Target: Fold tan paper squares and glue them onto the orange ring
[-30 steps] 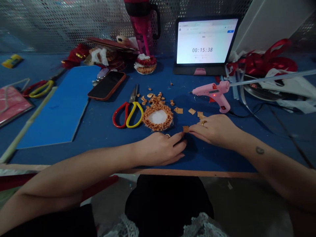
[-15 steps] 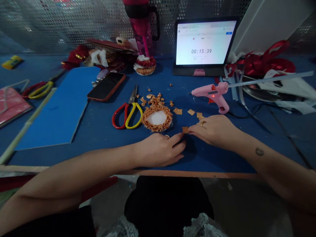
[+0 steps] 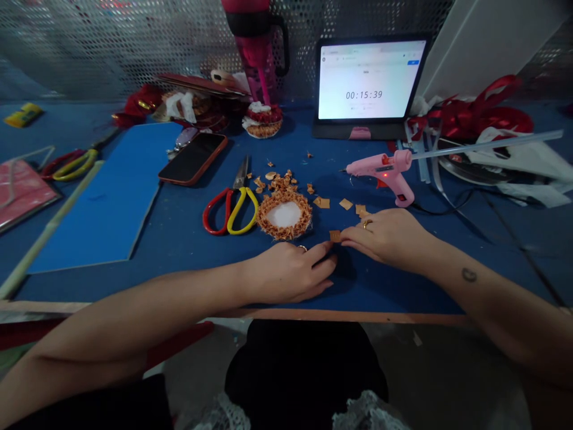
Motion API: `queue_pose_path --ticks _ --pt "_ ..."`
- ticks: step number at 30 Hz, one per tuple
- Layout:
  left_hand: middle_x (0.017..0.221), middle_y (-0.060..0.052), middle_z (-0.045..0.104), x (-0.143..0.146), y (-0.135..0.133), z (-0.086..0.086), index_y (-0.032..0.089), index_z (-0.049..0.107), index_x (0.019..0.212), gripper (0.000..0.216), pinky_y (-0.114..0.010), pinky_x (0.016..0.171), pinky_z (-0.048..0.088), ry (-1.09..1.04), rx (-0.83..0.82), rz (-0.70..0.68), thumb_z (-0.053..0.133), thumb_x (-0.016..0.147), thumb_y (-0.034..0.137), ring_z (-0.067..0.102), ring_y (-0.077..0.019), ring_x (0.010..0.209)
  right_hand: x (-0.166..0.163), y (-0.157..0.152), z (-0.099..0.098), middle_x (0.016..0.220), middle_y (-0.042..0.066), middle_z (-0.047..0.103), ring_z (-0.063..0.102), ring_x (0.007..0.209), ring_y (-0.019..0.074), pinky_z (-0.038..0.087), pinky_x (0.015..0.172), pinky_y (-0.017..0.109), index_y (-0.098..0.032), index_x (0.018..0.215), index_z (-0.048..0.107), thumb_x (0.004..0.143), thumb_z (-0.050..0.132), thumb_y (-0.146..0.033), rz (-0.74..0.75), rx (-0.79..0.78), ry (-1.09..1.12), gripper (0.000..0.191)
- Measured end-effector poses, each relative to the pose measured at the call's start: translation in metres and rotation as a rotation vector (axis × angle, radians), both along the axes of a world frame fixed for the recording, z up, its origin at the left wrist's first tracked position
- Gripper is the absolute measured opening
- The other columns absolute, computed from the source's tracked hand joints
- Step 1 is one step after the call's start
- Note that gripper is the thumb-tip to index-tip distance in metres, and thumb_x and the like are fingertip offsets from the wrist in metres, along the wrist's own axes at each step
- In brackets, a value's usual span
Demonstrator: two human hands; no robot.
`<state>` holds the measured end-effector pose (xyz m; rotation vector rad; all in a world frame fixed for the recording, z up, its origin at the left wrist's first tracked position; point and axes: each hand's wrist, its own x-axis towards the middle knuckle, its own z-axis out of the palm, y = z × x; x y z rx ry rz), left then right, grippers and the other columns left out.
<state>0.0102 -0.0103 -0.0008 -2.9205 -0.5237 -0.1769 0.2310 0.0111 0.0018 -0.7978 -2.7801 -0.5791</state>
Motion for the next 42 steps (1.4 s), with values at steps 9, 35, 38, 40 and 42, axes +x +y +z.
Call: queue_pose_path --ticks 9,35,38,40,42 --pt "0.112 -0.011 0.056 0.000 -0.001 -0.001 0.012 0.051 0.110 0.036 -0.025 0.042 0.048 -0.018 0.011 -0.004 0.034 0.089 0.035 0.057 -0.0104 0.049 -0.009 -0.008 0.003 0.047 -0.001 0.052 0.043 0.045 0.0095 0.016 0.047 0.026 -0.017 0.082 0.063 0.081 0.045 -0.013 -0.057 0.031 -0.057 0.018" --pt "0.081 0.005 0.068 -0.010 0.009 -0.005 0.019 0.059 0.090 0.014 -0.013 0.055 0.047 -0.633 0.087 0.045 0.063 0.077 0.021 0.062 -0.0042 0.063 -0.003 -0.023 0.012 0.059 -0.001 0.056 0.047 0.057 0.0100 0.031 0.050 0.028 -0.016 0.087 0.061 0.077 0.054 -0.012 0.238 0.247 0.186 0.013" --pt "0.079 0.006 0.068 -0.010 0.009 -0.005 0.019 0.060 0.087 0.012 -0.013 0.054 0.048 -0.641 0.106 0.046 0.063 0.077 0.022 0.063 -0.0040 0.062 -0.004 -0.023 0.014 0.058 -0.002 0.056 0.048 0.057 0.0100 0.031 0.050 0.027 -0.015 0.087 0.061 0.077 0.054 -0.011 0.243 0.248 0.181 0.013" --pt "0.080 0.006 0.068 -0.009 0.009 -0.005 0.019 0.060 0.088 0.011 -0.013 0.054 0.048 -0.647 0.109 0.052 0.063 0.077 0.022 0.063 -0.0035 0.063 -0.005 -0.023 0.017 0.055 -0.002 0.055 0.048 0.055 0.0098 0.032 0.050 0.027 -0.015 0.085 0.061 0.077 0.055 -0.011 0.260 0.260 0.181 0.011" --pt "0.082 0.006 0.068 -0.009 0.009 -0.005 0.019 0.060 0.089 0.012 -0.012 0.056 0.048 -0.649 0.100 0.043 0.063 0.077 0.022 0.063 -0.0030 0.066 -0.006 -0.022 0.019 0.054 -0.002 0.056 0.048 0.053 0.0096 0.032 0.049 0.026 -0.014 0.084 0.061 0.076 0.056 -0.011 0.276 0.272 0.182 0.010"
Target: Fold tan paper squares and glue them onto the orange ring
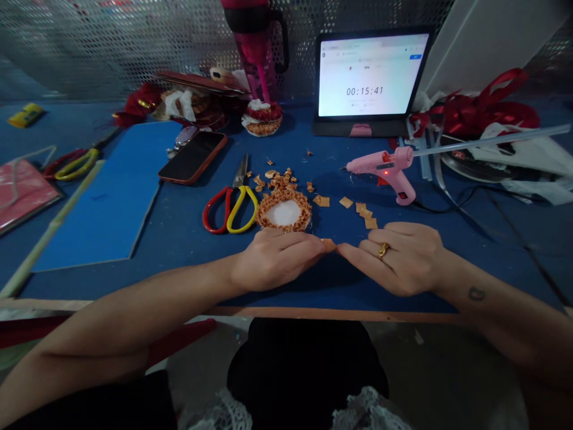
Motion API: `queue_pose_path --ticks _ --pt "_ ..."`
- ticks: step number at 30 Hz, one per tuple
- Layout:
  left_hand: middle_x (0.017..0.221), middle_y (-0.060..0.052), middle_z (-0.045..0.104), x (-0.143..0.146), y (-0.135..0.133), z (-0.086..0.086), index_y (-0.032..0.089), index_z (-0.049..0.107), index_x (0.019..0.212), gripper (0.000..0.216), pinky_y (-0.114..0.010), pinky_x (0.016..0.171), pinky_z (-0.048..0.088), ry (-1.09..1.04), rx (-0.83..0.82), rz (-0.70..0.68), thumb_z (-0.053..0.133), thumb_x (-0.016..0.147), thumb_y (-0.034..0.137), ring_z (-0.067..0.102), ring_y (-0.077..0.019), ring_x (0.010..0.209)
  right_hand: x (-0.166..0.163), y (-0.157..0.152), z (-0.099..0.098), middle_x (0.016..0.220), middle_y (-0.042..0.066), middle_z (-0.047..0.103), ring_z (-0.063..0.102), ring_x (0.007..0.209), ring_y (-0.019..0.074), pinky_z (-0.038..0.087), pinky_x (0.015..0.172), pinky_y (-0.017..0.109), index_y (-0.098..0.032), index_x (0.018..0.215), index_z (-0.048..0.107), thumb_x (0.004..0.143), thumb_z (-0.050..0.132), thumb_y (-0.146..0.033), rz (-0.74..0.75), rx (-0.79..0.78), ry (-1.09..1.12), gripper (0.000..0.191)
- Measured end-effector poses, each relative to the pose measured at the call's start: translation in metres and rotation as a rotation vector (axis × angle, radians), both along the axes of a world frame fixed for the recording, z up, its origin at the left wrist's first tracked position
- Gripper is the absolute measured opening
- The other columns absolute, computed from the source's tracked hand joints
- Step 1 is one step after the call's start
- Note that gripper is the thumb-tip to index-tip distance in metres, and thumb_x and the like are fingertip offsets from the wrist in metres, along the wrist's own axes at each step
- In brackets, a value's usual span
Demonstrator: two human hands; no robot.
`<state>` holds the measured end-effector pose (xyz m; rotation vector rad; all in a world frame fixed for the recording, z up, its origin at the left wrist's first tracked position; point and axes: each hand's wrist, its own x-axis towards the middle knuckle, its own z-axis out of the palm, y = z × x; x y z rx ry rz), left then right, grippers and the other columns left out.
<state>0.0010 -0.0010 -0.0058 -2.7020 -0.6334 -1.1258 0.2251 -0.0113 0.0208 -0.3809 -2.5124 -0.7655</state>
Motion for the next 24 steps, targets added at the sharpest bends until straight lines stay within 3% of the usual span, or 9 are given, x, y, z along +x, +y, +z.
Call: queue_pose_path --ticks 5,11,15,19,24 --pt "0.084 0.004 0.069 -0.001 0.001 0.002 0.019 0.062 0.087 0.012 -0.012 0.056 0.049 0.005 0.014 -0.018 0.065 0.076 0.022 0.063 -0.0035 0.066 0.001 0.000 0.001 0.055 -0.003 0.056 0.048 0.051 0.0087 0.030 0.049 0.026 -0.016 0.085 0.060 0.078 0.055 -0.013 -0.006 -0.022 0.014 0.009" --pt "0.084 0.004 0.069 -0.003 0.000 0.008 0.021 0.063 0.084 0.011 -0.013 0.058 0.051 -0.010 -0.004 0.028 0.067 0.073 0.020 0.064 -0.0051 0.065 0.008 0.006 0.002 0.055 -0.007 0.059 0.049 0.051 0.0069 0.035 0.052 0.022 -0.023 0.086 0.061 0.075 0.062 -0.024 -0.084 -0.173 0.188 0.011" --pt "0.082 0.005 0.069 -0.003 -0.002 0.013 0.022 0.064 0.080 0.008 -0.013 0.059 0.052 -0.020 -0.024 0.081 0.067 0.074 0.021 0.065 -0.0053 0.065 0.005 0.012 -0.002 0.053 -0.007 0.058 0.050 0.048 0.0041 0.036 0.051 0.018 -0.025 0.076 0.064 0.075 0.062 -0.033 -0.209 -0.384 0.342 0.008" --pt "0.084 0.004 0.069 -0.002 -0.004 0.015 0.022 0.064 0.083 0.008 -0.013 0.061 0.053 -0.004 -0.052 0.045 0.065 0.075 0.021 0.065 -0.0057 0.069 -0.002 0.013 -0.009 0.053 -0.009 0.058 0.051 0.048 0.0029 0.035 0.050 0.016 -0.025 0.083 0.066 0.075 0.062 -0.036 -0.243 -0.663 0.352 0.014" --pt "0.088 0.002 0.069 -0.002 -0.005 0.014 0.021 0.064 0.084 0.007 -0.014 0.063 0.054 0.021 -0.101 0.001 0.061 0.078 0.023 0.065 -0.0062 0.069 -0.006 0.009 -0.012 0.053 -0.008 0.060 0.052 0.048 0.0037 0.035 0.050 0.016 -0.024 0.085 0.066 0.076 0.061 -0.033 -0.210 -0.801 0.354 0.014"
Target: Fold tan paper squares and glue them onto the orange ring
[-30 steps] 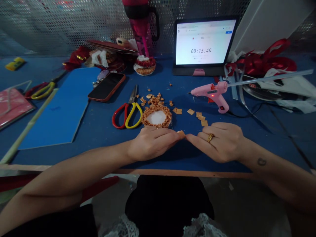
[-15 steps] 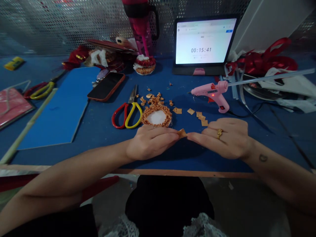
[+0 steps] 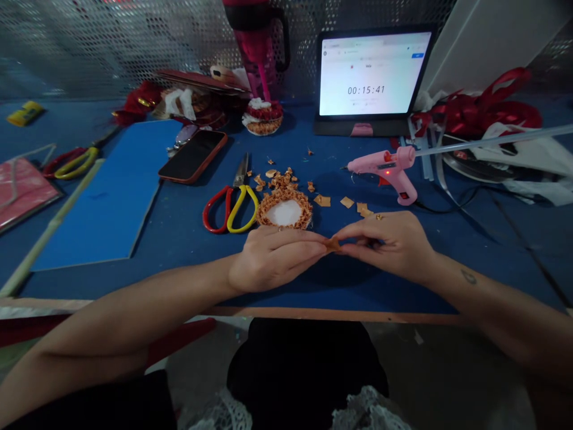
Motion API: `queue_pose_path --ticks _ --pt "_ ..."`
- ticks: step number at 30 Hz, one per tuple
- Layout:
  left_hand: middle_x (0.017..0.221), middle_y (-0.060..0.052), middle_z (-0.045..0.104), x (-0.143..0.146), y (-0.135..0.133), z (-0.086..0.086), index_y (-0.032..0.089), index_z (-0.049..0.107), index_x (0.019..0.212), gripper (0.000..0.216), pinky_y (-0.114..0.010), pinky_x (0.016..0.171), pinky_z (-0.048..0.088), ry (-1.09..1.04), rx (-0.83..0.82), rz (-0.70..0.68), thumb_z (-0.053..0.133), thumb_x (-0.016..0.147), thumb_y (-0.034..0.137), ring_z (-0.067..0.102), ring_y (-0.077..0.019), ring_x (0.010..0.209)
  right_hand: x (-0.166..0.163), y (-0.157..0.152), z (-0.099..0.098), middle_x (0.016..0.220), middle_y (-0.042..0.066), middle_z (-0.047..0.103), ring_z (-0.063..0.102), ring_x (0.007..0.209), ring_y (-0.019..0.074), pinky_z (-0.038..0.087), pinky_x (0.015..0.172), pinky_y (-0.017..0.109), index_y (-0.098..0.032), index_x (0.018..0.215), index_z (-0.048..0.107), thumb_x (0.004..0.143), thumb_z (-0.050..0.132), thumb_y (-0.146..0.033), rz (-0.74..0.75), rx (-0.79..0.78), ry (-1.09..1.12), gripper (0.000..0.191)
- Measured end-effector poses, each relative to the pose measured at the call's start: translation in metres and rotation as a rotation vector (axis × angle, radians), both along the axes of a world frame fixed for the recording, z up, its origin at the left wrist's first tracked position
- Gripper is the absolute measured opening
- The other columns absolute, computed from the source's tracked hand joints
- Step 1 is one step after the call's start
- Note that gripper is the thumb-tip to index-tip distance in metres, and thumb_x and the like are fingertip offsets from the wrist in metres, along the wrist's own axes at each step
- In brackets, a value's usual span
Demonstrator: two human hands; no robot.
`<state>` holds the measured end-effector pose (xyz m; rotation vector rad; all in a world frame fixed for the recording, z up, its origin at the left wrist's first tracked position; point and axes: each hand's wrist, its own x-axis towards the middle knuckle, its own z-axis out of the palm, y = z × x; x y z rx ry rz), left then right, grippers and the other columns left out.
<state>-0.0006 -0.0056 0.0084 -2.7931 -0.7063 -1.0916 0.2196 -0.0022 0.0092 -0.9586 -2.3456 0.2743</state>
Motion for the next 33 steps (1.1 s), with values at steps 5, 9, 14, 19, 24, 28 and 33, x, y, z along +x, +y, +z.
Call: queue_pose_path --ticks 5,9,14,19,24,28,33 --pt "0.087 0.002 0.069 0.000 0.000 -0.002 0.020 0.064 0.084 0.006 -0.014 0.066 0.054 -0.006 -0.007 -0.009 0.061 0.079 0.021 0.065 -0.0059 0.071 0.000 -0.001 0.003 0.057 -0.008 0.062 0.052 0.049 0.0022 0.032 0.049 0.015 -0.023 0.084 0.066 0.077 0.060 -0.028 0.039 0.000 0.026 0.010" --pt "0.087 0.001 0.069 0.000 0.001 -0.004 0.020 0.063 0.084 0.007 -0.014 0.067 0.053 -0.014 -0.021 -0.012 0.061 0.078 0.021 0.065 -0.0060 0.072 0.000 -0.001 0.003 0.068 -0.008 0.067 0.056 0.054 0.0029 0.035 0.052 0.016 -0.023 0.082 0.066 0.078 0.059 -0.027 0.057 -0.008 0.032 0.009" --pt "0.087 0.000 0.069 0.001 0.001 -0.003 0.019 0.064 0.084 0.007 -0.014 0.067 0.053 -0.007 -0.054 -0.015 0.061 0.079 0.021 0.064 -0.0065 0.072 0.000 -0.001 0.001 0.070 -0.006 0.067 0.056 0.055 0.0043 0.035 0.054 0.018 -0.024 0.082 0.066 0.080 0.056 -0.029 0.036 -0.009 0.004 0.011" --pt "0.087 0.000 0.068 0.001 0.001 -0.007 0.018 0.064 0.083 0.006 -0.015 0.064 0.052 -0.022 -0.054 -0.029 0.061 0.078 0.019 0.064 -0.0068 0.071 -0.001 -0.003 -0.001 0.059 -0.007 0.063 0.053 0.052 0.0051 0.033 0.052 0.018 -0.024 0.079 0.066 0.079 0.055 -0.029 0.016 0.002 -0.035 0.012" --pt "0.088 0.000 0.068 0.000 0.003 -0.013 0.018 0.062 0.083 0.006 -0.014 0.065 0.051 -0.028 -0.006 -0.064 0.060 0.077 0.017 0.064 -0.0065 0.073 -0.002 -0.004 -0.003 0.059 -0.007 0.062 0.053 0.054 0.0047 0.033 0.053 0.018 -0.025 0.080 0.065 0.079 0.054 -0.025 0.029 0.020 -0.071 0.011" --pt "0.087 0.000 0.067 0.001 0.003 -0.013 0.016 0.060 0.088 0.012 -0.015 0.070 0.051 -0.021 -0.023 -0.104 0.059 0.077 0.012 0.064 -0.0074 0.077 -0.001 -0.005 -0.006 0.063 -0.005 0.064 0.057 0.058 0.0060 0.034 0.055 0.018 -0.024 0.081 0.065 0.080 0.053 -0.026 0.031 0.063 -0.078 0.013" --pt "0.080 0.001 0.066 0.004 0.002 -0.013 0.014 0.055 0.090 0.014 -0.013 0.068 0.050 -0.070 -0.049 -0.062 0.059 0.077 0.013 0.062 -0.0059 0.071 0.000 -0.004 -0.008 0.064 -0.004 0.064 0.058 0.060 0.0072 0.036 0.056 0.019 -0.023 0.080 0.065 0.082 0.051 -0.027 0.039 0.061 -0.115 0.014"
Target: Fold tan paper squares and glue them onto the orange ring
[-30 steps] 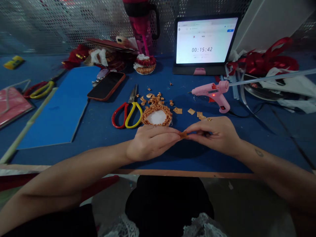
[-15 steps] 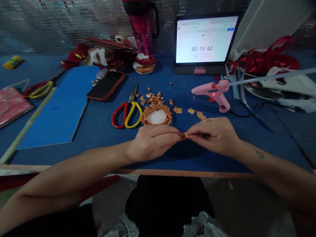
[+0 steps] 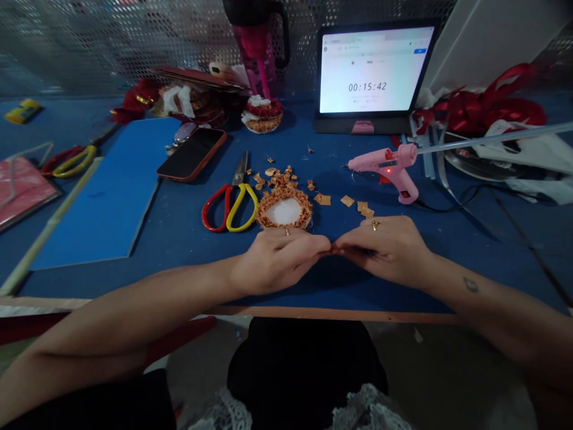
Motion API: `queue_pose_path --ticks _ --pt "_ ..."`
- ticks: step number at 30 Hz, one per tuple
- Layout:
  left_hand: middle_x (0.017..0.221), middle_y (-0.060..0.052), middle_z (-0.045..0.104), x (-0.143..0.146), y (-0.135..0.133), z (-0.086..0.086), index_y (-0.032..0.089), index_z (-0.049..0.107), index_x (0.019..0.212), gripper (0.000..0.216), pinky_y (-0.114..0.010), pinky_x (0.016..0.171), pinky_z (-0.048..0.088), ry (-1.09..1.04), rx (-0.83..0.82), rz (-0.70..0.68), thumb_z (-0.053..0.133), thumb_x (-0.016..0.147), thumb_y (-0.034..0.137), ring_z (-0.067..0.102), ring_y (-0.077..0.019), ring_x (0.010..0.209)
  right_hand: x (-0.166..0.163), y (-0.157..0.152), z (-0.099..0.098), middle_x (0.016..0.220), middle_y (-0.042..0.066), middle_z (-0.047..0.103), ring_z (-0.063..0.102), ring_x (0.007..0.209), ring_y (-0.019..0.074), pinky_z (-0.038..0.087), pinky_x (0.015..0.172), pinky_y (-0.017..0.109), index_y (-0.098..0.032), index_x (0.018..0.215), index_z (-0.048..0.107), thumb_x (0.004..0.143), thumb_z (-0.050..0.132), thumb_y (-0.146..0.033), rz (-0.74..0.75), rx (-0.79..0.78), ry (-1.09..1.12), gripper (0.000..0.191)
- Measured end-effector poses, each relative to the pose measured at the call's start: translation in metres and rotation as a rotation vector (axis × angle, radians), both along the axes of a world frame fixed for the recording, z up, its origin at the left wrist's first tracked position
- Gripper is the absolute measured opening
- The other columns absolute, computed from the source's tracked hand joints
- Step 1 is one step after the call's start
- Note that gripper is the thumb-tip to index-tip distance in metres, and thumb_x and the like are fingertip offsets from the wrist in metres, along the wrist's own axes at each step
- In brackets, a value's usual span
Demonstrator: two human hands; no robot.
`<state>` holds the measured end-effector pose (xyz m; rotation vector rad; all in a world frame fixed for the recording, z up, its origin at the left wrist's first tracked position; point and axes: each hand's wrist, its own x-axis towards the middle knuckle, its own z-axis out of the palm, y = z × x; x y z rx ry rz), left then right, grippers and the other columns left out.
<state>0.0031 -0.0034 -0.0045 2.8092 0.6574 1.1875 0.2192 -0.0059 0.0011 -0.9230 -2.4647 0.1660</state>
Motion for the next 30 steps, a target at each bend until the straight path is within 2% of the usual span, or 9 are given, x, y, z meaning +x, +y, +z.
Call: queue_pose_path --ticks 7,16,25,30 --pt "0.077 0.001 0.064 0.002 0.001 0.001 0.014 0.051 0.091 0.013 -0.014 0.064 0.049 -0.008 -0.006 -0.012 0.056 0.079 0.012 0.062 -0.0064 0.069 0.002 0.004 -0.002 0.071 -0.004 0.065 0.058 0.067 0.0073 0.035 0.059 0.019 -0.024 0.087 0.063 0.084 0.049 -0.028 0.038 -0.067 -0.016 0.015" --pt "0.080 -0.001 0.064 0.002 0.002 -0.003 0.014 0.050 0.093 0.018 -0.016 0.067 0.051 -0.052 -0.018 -0.060 0.055 0.077 0.007 0.061 -0.0077 0.073 0.001 0.002 -0.001 0.065 -0.002 0.061 0.055 0.062 0.0073 0.032 0.055 0.020 -0.021 0.089 0.061 0.085 0.046 -0.028 0.055 -0.047 -0.026 0.016" --pt "0.081 -0.004 0.063 0.003 0.002 -0.004 0.012 0.051 0.093 0.022 -0.018 0.068 0.052 -0.030 -0.048 -0.116 0.052 0.074 0.002 0.061 -0.0101 0.076 -0.004 -0.005 0.001 0.058 -0.002 0.055 0.048 0.055 0.0083 0.027 0.052 0.021 -0.018 0.078 0.058 0.082 0.044 -0.024 0.044 0.107 -0.123 0.016" --pt "0.080 -0.002 0.062 0.006 0.001 -0.003 0.013 0.049 0.097 0.024 -0.017 0.064 0.050 -0.020 -0.023 -0.090 0.049 0.075 0.003 0.059 -0.0086 0.072 -0.009 -0.006 0.003 0.056 -0.003 0.054 0.044 0.053 0.0088 0.025 0.051 0.023 -0.018 0.073 0.054 0.079 0.045 -0.019 0.073 0.208 -0.171 0.011"
